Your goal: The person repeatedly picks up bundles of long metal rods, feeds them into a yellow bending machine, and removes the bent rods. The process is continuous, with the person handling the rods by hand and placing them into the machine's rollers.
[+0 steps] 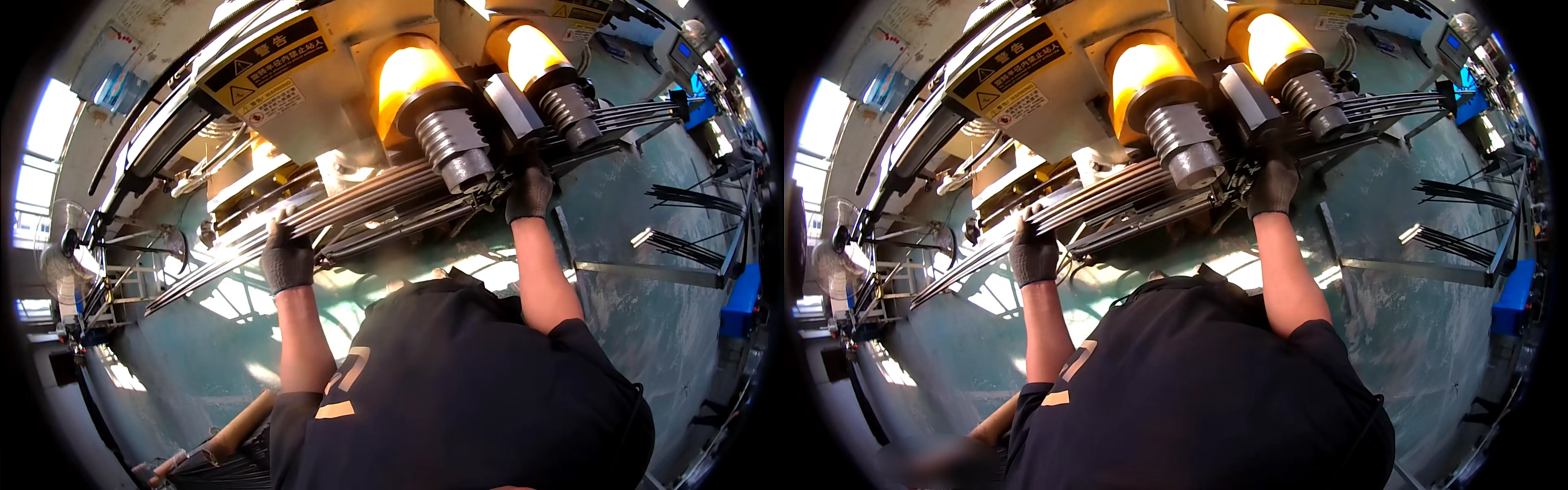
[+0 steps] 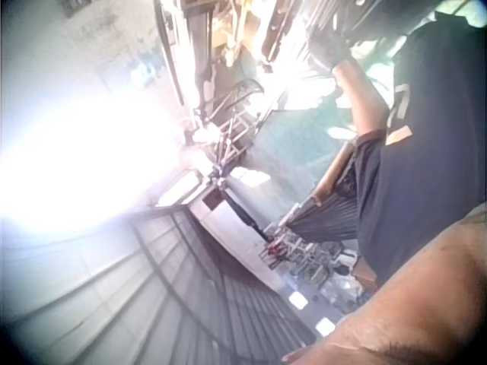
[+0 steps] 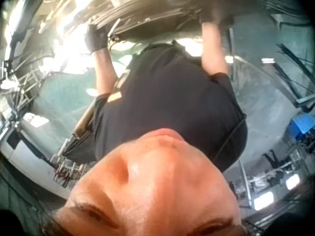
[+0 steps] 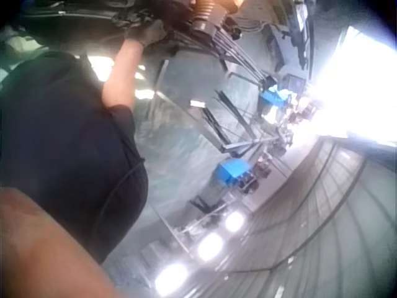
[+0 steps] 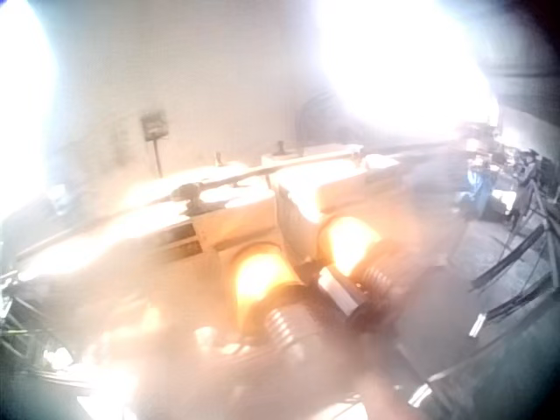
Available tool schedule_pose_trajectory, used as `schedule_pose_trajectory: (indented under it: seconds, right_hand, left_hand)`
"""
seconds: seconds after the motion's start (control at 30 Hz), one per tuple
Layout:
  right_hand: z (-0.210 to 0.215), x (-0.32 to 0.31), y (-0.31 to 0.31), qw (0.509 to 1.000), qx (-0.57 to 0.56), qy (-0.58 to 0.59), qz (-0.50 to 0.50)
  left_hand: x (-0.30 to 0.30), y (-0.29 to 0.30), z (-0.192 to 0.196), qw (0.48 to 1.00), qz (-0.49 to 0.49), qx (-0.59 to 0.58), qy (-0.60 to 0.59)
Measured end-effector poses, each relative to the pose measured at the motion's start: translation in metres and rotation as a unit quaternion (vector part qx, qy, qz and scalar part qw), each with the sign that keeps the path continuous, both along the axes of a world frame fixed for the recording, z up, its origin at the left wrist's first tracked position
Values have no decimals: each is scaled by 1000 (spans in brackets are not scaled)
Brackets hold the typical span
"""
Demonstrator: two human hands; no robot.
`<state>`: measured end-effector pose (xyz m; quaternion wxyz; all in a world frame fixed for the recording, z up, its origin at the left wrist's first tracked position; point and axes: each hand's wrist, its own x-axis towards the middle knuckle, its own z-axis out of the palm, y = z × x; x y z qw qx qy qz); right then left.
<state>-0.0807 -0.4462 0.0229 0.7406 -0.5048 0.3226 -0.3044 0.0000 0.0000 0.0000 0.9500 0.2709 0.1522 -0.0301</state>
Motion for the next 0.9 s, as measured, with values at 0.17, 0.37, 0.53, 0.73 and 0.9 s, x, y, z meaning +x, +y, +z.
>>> schedule_pose_trajectory:
  seconds: [0.17,0.37,0.53,0.73,0.9]
  right_hand:
    - [1,-25,15,996,65,-24,-63]
    - [-91,-74,-19,982,170,-80,10]
    - [-67,-90,5,990,86,105,-24]
    - [-88,-75,24,991,31,133,0]
    - [-107,-72,43,976,-5,215,45]
  left_hand:
    - [-4,6,21,997,52,-61,18]
    - [2,62,-4,993,108,21,29]
    - [-1,25,3,989,147,5,18]
    - [-13,-26,1,950,60,301,-46]
    - [-36,-29,40,997,-57,28,-46]
